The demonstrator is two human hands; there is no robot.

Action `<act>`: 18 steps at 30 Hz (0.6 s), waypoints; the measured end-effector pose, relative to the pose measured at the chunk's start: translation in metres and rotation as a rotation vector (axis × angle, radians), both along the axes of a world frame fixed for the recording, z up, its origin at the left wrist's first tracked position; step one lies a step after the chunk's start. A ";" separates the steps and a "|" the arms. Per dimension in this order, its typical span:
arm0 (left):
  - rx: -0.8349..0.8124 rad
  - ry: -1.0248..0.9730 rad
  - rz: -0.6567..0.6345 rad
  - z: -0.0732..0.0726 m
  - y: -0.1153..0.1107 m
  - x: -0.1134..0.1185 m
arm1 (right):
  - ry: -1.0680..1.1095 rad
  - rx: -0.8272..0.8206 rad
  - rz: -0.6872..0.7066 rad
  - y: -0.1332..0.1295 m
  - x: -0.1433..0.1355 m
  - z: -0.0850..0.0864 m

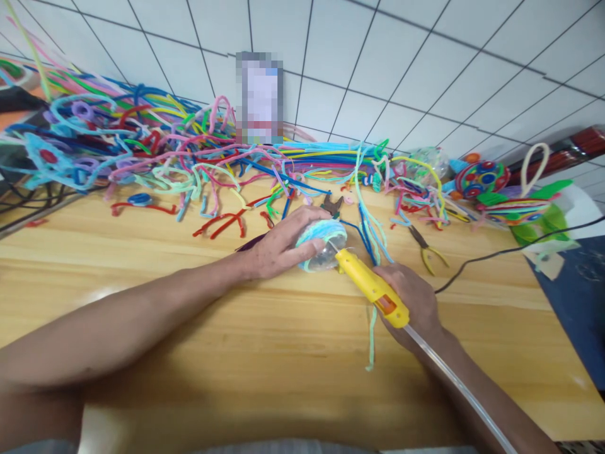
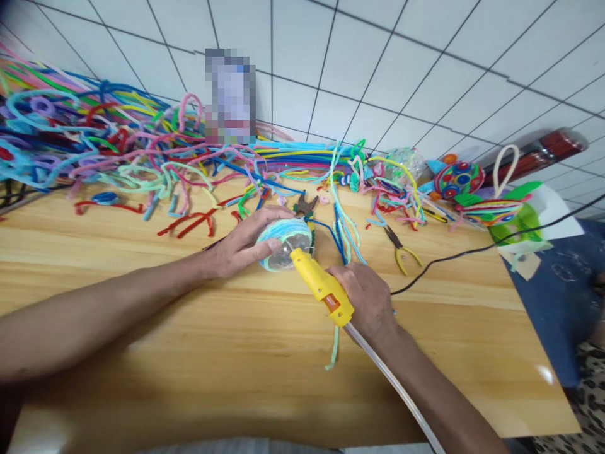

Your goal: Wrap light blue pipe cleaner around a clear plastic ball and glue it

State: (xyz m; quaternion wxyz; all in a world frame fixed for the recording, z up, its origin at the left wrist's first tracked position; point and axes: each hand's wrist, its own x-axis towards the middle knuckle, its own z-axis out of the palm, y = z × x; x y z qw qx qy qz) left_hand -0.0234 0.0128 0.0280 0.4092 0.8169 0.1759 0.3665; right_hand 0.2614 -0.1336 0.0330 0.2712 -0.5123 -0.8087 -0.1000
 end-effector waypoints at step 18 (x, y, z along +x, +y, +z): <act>0.011 0.006 -0.005 0.002 -0.001 -0.001 | -0.075 -0.186 -0.043 -0.003 0.011 0.011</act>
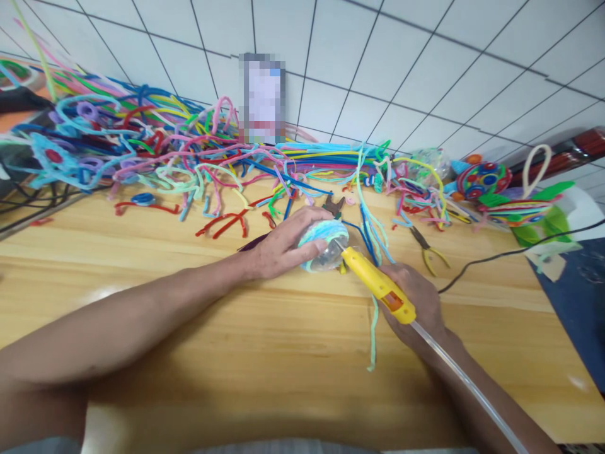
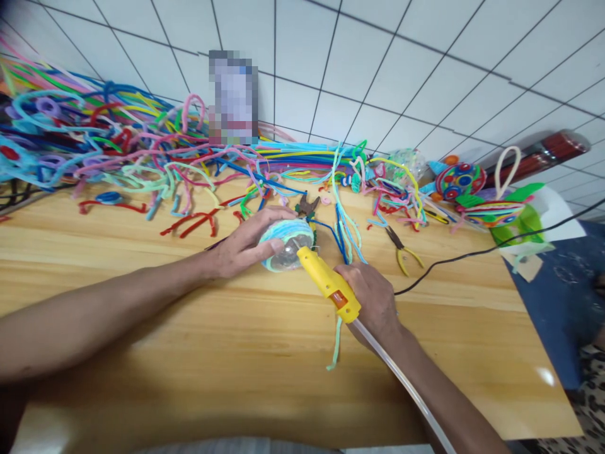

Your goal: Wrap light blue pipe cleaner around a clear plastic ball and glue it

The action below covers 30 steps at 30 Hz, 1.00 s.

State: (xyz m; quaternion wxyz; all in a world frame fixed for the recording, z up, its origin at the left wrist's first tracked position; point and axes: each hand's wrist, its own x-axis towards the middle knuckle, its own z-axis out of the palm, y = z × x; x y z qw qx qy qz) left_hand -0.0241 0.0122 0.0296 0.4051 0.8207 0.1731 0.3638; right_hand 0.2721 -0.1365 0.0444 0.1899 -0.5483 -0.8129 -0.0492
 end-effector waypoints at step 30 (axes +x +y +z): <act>-0.009 -0.014 0.006 -0.002 0.001 0.001 | 0.158 0.122 0.108 0.006 -0.016 0.009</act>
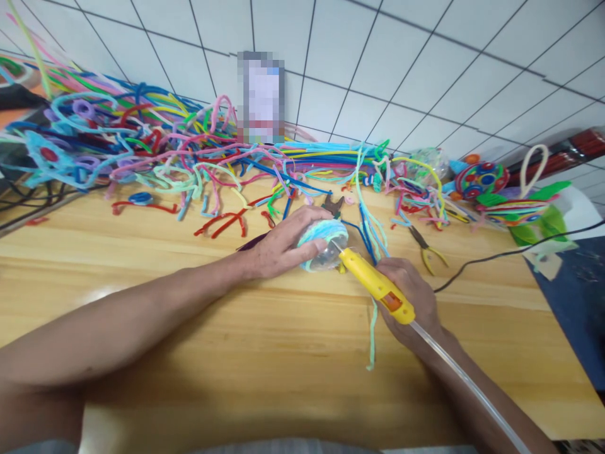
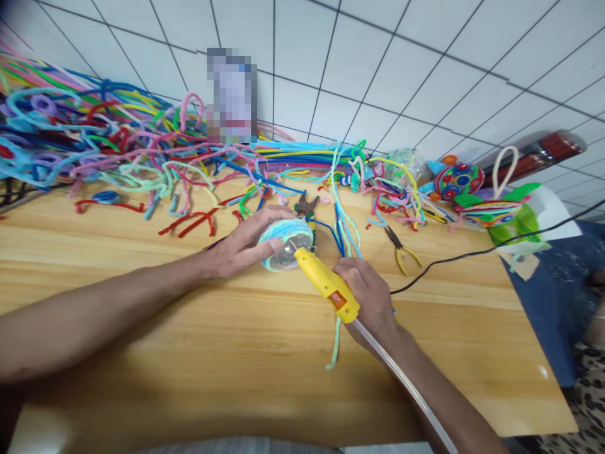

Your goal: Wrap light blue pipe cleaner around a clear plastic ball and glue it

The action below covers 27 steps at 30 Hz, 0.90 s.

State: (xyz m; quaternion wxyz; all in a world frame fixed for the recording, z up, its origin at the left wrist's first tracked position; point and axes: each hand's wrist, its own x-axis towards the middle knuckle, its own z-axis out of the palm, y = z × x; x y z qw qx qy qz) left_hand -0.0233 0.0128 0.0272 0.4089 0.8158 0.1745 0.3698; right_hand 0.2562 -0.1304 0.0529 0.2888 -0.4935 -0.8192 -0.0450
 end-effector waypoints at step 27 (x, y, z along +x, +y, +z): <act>0.041 0.012 0.003 0.001 0.000 -0.001 | 0.033 -0.021 -0.033 -0.001 -0.003 0.003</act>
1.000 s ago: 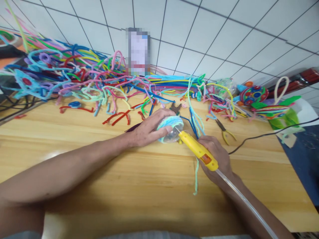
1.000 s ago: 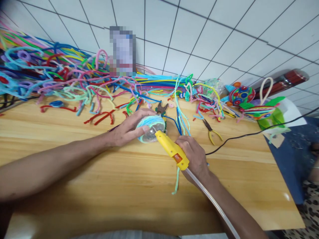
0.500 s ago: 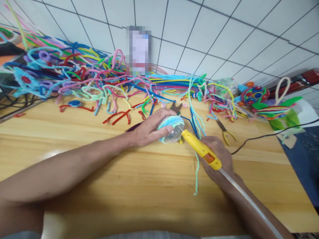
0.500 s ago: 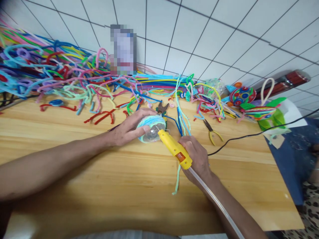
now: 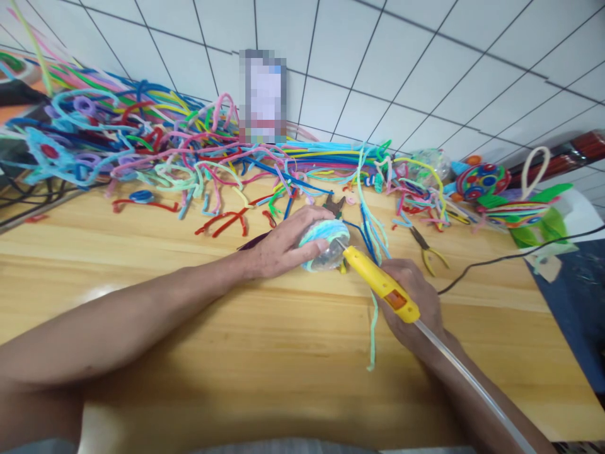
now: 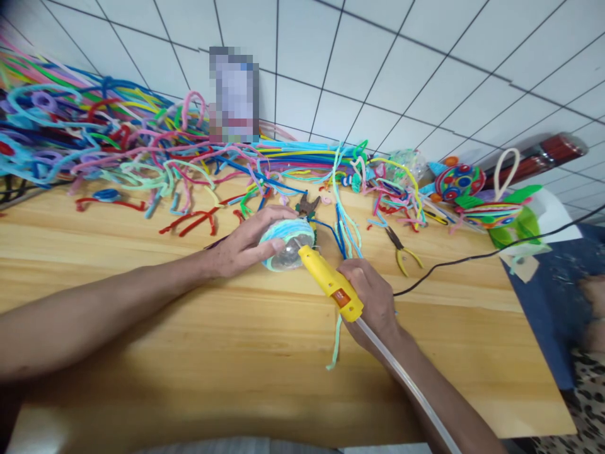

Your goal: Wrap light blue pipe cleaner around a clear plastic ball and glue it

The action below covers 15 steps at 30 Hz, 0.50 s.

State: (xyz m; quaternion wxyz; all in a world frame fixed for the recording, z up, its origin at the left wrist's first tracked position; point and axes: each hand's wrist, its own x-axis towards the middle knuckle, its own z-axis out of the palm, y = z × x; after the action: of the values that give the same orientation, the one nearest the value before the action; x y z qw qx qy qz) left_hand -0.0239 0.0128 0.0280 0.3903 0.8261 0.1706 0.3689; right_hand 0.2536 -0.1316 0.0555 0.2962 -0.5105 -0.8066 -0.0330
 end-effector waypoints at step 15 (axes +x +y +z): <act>0.022 -0.012 0.000 -0.003 0.001 0.001 | -0.011 -0.030 -0.038 -0.003 0.004 -0.001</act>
State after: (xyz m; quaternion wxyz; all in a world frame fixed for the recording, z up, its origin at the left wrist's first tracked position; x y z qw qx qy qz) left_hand -0.0226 0.0136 0.0255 0.3820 0.8282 0.1643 0.3756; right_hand 0.2580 -0.1346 0.0547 0.2834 -0.5297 -0.7989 -0.0293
